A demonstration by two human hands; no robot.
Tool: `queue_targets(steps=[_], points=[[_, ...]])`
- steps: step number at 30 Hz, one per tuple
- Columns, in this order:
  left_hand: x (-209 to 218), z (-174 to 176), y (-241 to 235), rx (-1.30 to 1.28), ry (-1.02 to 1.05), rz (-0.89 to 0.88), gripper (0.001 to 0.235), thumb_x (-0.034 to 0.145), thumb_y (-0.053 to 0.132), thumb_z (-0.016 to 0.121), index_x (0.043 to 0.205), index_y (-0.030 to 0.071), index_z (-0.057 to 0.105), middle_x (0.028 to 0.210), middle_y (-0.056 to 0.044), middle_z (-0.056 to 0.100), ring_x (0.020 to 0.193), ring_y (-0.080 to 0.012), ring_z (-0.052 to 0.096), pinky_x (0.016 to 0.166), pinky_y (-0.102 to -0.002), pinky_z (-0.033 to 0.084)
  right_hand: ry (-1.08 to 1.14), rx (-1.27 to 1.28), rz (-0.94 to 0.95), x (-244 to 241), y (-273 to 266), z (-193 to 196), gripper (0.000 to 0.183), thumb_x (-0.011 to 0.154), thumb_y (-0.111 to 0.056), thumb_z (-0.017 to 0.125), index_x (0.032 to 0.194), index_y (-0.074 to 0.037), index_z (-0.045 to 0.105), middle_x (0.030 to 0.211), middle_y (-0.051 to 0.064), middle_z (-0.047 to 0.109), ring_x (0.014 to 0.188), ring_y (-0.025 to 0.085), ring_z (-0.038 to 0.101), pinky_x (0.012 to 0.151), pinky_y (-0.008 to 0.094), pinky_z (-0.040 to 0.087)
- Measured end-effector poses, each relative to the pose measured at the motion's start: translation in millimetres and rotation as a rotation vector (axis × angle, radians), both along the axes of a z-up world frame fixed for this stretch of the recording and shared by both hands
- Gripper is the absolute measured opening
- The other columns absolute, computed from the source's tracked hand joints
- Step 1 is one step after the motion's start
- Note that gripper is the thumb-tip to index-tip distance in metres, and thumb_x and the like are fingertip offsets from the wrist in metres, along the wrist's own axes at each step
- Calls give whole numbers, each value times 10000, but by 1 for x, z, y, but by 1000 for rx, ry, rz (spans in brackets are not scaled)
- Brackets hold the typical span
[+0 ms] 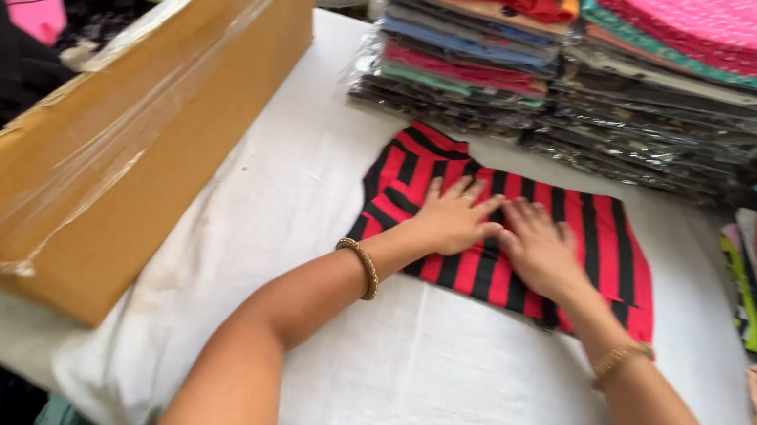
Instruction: The person folds a red and black striped shirt, a black long-sleeved top, and a pink long-sleeved shirt on a white surface. They smooth out each garment, fold the sleeves and body, and place the finished items into a pink basket.
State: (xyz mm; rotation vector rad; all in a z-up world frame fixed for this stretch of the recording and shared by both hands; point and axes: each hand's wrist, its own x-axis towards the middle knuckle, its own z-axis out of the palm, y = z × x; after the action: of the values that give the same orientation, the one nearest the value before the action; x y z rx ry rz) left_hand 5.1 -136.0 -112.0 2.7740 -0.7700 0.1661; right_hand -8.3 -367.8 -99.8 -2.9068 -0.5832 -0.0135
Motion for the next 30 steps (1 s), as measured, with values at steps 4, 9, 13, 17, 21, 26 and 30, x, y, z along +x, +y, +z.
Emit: queue_targets(steps=[4, 9, 13, 17, 21, 26, 30], points=[[51, -8, 33, 47, 191, 302, 774, 967, 696, 339, 1626, 306, 225, 1720, -103, 61, 1572, -398, 50, 1149, -767, -7, -20, -33, -95, 59, -42, -33, 707, 1004, -610, 320, 1603, -237, 285, 1698, 29, 189, 1561, 243, 138, 1196, 630, 98], [99, -12, 98, 28, 267, 540, 778, 959, 705, 297, 1629, 331, 168, 1735, 20, 4, 1586, -377, -3, 1158, -776, -18, -71, -4, -371, 100, -139, -48, 675, 1016, -589, 347, 1587, -231, 326, 1684, 28, 257, 1552, 252, 193, 1149, 673, 154], [111, -29, 102, -110, 58, 585, 601, 976, 552, 491, 1509, 281, 431, 1566, -65, 348, 1451, -384, 277, 1141, -721, 174, -227, 129, -434, 94, -149, -41, 508, 1039, -420, 465, 1512, -236, 496, 1572, 30, 475, 1448, 294, 386, 1108, 666, 270], [113, -40, 112, -374, -187, 603, 455, 842, 288, 793, 1271, 182, 686, 1195, -76, 673, 1180, -370, 560, 1005, -563, 411, -360, 247, -240, 80, -134, -26, 480, 998, -214, 587, 1477, -192, 582, 1393, 85, 600, 1251, 387, 495, 1022, 627, 347], [116, -40, 117, -403, -180, 571, 307, 845, 246, 812, 1138, 207, 730, 1195, -51, 698, 1195, -332, 579, 1006, -534, 421, -388, 263, -226, 85, -137, -30, 374, 967, -152, 646, 1340, -159, 662, 1270, 99, 636, 1194, 384, 524, 1010, 593, 377], [121, -43, 128, -680, 16, 486, 337, 840, 200, 795, 1144, 139, 663, 998, -59, 715, 946, -267, 673, 880, -419, 506, -409, 445, -170, 92, -149, -33, 231, 894, -67, 737, 1123, -90, 710, 1142, 147, 663, 1093, 369, 604, 938, 435, 509], [136, -42, 150, -1042, 162, 240, 316, 785, -2, 777, 1061, 60, 637, 940, -30, 676, 892, -187, 616, 792, -319, 519, -247, 594, -197, 76, -150, -4, 252, 902, -74, 732, 1149, -91, 691, 1137, 133, 710, 1058, 315, 673, 911, 396, 541]])
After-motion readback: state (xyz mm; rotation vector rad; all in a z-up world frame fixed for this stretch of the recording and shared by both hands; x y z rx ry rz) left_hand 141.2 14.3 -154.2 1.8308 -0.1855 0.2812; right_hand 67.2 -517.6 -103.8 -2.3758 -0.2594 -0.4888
